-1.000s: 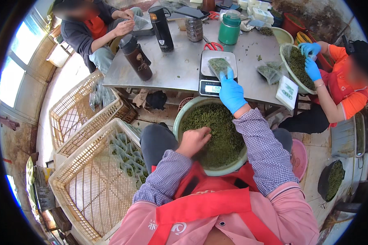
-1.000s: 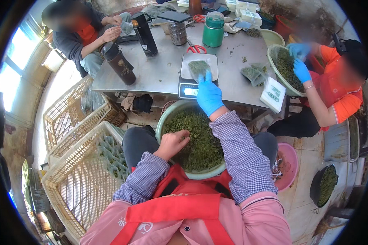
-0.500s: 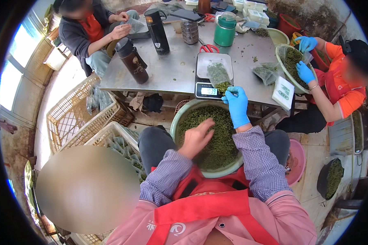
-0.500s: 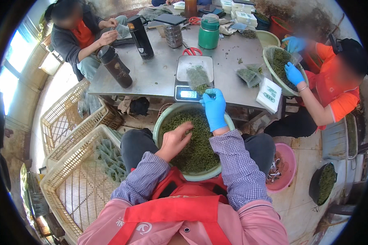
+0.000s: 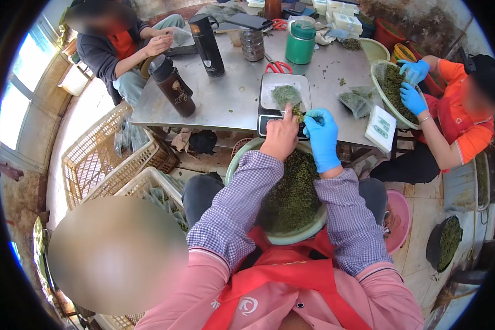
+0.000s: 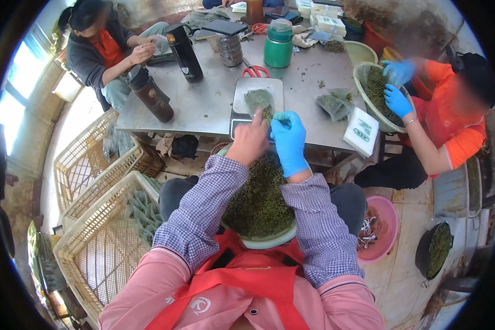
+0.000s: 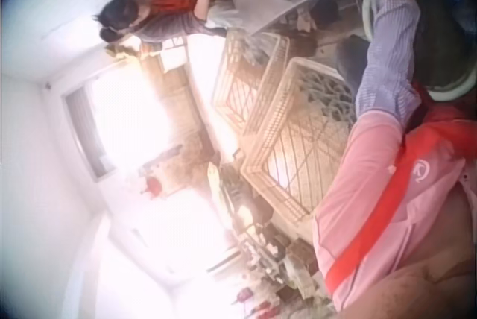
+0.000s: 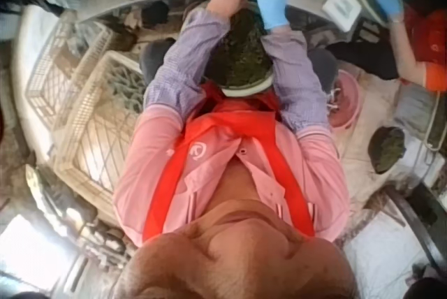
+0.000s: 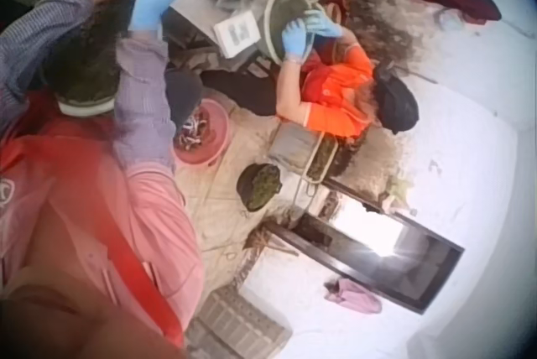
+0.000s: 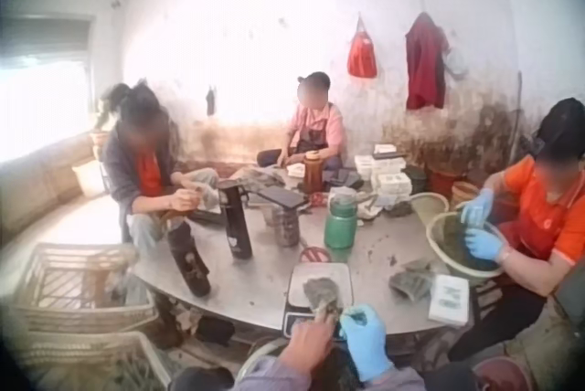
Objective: The person scoops green tea leaves from a bowl into small plastic bags, weighs each bag on a digital scale, and places the filled bags into a crate. The person repeats this process continuously while other workers perform similar tasks nearby.
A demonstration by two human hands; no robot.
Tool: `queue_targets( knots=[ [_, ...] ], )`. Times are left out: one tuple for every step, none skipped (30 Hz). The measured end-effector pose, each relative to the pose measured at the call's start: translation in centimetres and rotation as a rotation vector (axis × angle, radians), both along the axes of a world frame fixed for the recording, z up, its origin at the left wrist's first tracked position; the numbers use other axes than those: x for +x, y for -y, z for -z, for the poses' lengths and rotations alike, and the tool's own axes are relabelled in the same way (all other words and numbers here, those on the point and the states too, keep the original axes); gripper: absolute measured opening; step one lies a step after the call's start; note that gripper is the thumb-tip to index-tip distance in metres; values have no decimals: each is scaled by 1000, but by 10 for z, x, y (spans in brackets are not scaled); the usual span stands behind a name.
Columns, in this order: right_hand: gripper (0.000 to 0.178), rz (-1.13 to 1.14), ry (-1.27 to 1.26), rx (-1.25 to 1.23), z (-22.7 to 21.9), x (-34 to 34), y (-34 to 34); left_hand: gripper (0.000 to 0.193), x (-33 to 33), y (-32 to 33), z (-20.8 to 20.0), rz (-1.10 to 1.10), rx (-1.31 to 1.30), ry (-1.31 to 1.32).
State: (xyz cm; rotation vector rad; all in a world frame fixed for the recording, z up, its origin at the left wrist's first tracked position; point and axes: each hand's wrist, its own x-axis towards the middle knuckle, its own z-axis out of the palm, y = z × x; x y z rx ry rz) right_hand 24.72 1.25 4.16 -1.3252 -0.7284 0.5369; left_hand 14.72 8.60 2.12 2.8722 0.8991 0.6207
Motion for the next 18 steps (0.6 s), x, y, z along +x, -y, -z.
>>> queue_targets(
  knots=[
    [12,-17,-33,14,-4,-3,8,28,2,0,-1,4,-7,22],
    [13,-66,-44,-79,-3,-4,15,27,2,1,-2,7,-14,44],
    [14,-110,-54,-172,-2,-2,25,25,-1,3,-8,13,-40,18],
    [15,-154,-64,-263,-1,1,33,23,-6,6,-13,24,-36,-21],
    [20,-193,7,-380,9,4,39,21,-15,10,-17,35,-31,-60],
    [21,-155,194,-385,17,7,41,20,-24,14,-19,47,-27,-101],
    [23,-117,379,-392,25,8,43,16,-32,18,-18,55,31,-136],
    [25,-79,564,-396,31,8,44,18,-41,23,-17,97,47,-82],
    [29,-83,517,-452,22,4,43,19,-51,28,-15,133,65,-28],
    [30,-57,527,-399,19,1,42,20,-59,33,-14,176,84,29],
    [31,-30,536,-347,16,-2,39,18,-68,40,-16,205,74,47],
    [32,-10,546,-298,14,-6,38,18,-74,45,-14,200,58,47],
    [34,1,577,-335,9,-9,34,18,-79,49,-12,195,41,46],
    [37,11,608,-372,4,-11,29,18,-82,51,-11,189,25,44],
    [39,24,643,-406,0,-11,23,18,-80,53,-14,192,22,23],
    [42,39,676,-419,1,-11,18,18,-76,53,-15,206,34,24],
    [44,53,708,-433,5,-11,13,18,-71,51,-15,220,46,24],
    [47,68,741,-445,12,-9,7,18,-66,48,-16,233,58,25]
  ],
)
